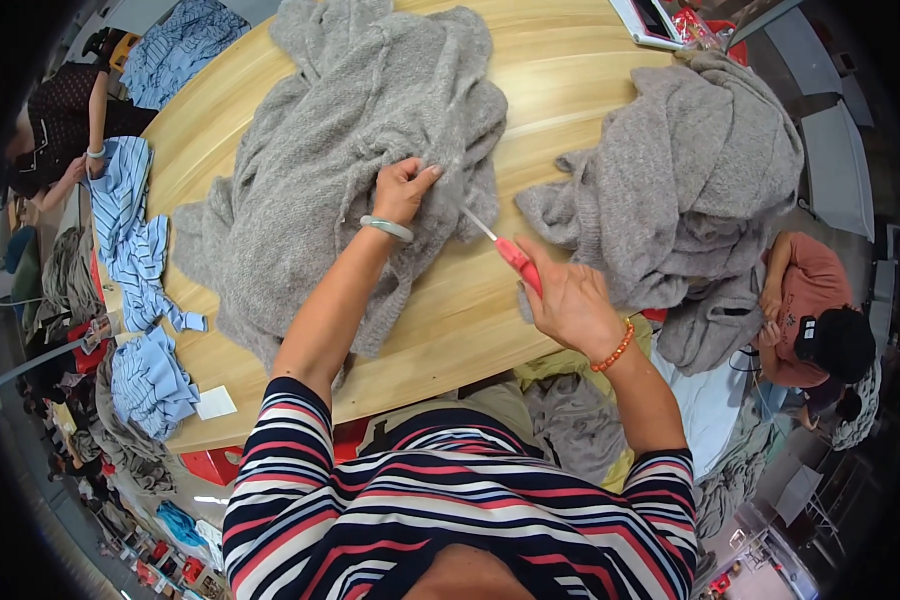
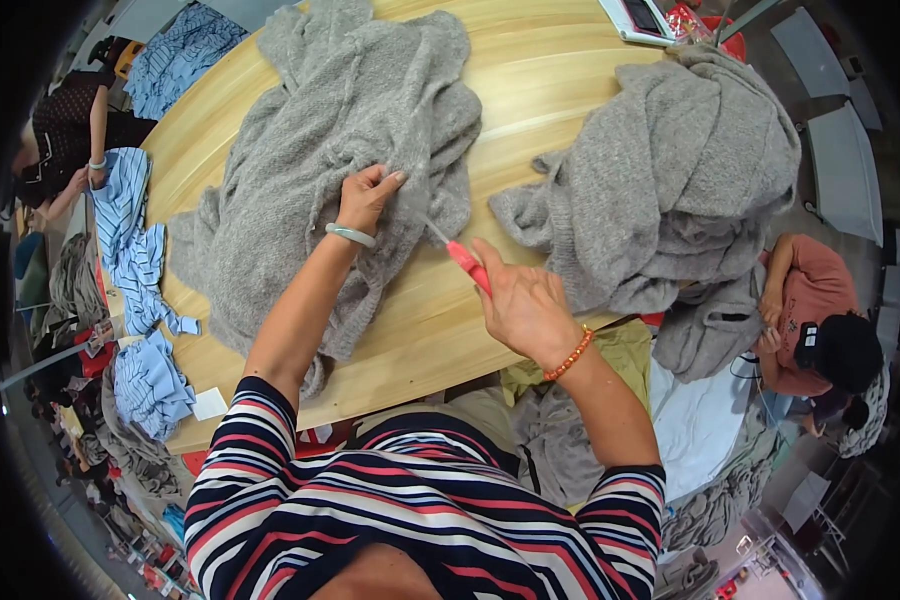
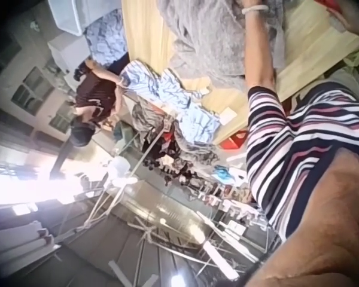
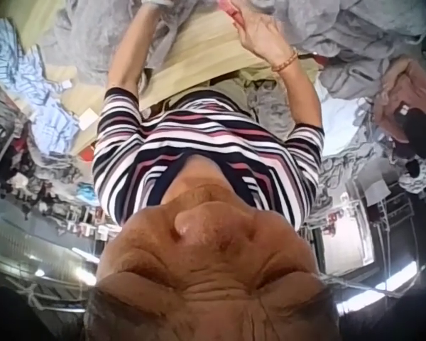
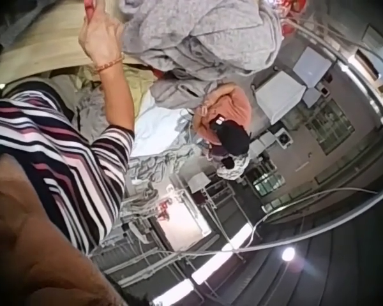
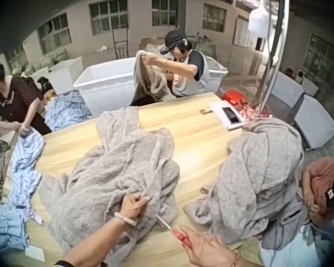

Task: Trimming loose threads from grey sweaters using scissors.

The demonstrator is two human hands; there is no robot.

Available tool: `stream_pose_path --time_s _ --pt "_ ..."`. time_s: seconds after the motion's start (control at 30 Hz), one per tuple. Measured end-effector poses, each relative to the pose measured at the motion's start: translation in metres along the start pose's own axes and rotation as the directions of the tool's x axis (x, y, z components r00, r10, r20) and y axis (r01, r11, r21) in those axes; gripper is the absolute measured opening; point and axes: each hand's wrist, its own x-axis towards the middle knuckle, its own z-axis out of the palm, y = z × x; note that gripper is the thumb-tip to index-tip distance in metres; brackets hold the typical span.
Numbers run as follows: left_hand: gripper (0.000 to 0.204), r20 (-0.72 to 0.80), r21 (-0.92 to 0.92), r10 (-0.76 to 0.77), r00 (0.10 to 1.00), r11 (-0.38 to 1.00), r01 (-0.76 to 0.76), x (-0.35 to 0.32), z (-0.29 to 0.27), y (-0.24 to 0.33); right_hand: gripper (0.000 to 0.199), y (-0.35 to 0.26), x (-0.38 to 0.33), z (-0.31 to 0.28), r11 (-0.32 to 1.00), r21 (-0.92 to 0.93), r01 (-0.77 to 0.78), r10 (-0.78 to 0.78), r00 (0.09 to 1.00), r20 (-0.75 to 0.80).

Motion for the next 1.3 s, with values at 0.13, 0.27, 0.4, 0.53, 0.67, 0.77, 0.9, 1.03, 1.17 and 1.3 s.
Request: stream_pose_path --time_s 0.13,0.27,0.4,0.53,0.67,0.77,0.9,1.03,1.17,1.3 --pt "0.009 -0.008 -0.408 -0.073 0.997 0.911 0.063 -0.007 0.000 -0.003 0.050 0.009 -0.001 0.006 0.994 0.014 0.108 -0.109 0.986 0.123" --pt "0.014 -0.034 -0.323 -0.096 0.995 0.943 0.080 -0.017 -0.014 -0.011 0.046 -0.002 -0.008 0.004 0.983 0.081 0.167 -0.180 0.960 0.213" --pt "0.032 -0.121 0.412 0.227 0.966 0.897 -0.159 -0.062 -0.014 -0.037 0.042 0.007 -0.013 -0.004 0.990 0.131 0.052 -0.053 0.999 0.000" --pt "0.038 0.060 0.643 0.075 0.995 0.759 -0.096 -0.078 -0.019 -0.057 0.040 0.011 -0.031 0.022 0.994 0.051 0.095 -0.099 0.992 0.074" --pt "0.023 0.077 0.091 -0.072 0.994 0.994 0.065 -0.073 -0.029 -0.094 0.038 -0.010 -0.040 0.025 0.988 0.039 0.152 -0.157 0.955 0.254" --pt "0.015 0.109 -0.453 -0.160 0.981 0.870 0.192 -0.090 -0.026 -0.073 0.038 -0.005 -0.041 0.015 0.992 0.095 0.079 -0.089 0.990 0.106" --pt "0.007 0.174 -0.602 0.035 0.984 0.795 0.078 -0.126 -0.044 0.058 0.044 0.011 -0.046 0.010 0.990 0.144 0.006 0.006 0.997 -0.082" --pt "0.022 -0.451 -0.422 0.212 0.867 0.805 -0.416 -0.135 -0.174 0.156 0.046 0.015 -0.047 0.007 0.977 0.212 -0.012 0.057 0.977 -0.207" --pt "0.027 -0.733 -0.193 0.340 0.589 0.726 -0.659 -0.151 -0.410 0.069 0.047 0.004 -0.044 0.013 0.974 0.221 0.049 -0.003 0.979 -0.205" --pt "0.024 -0.898 0.400 0.407 0.167 0.913 -0.079 -0.181 -0.403 -0.027 0.048 0.001 -0.037 0.029 0.986 0.165 -0.026 0.043 0.994 -0.096"
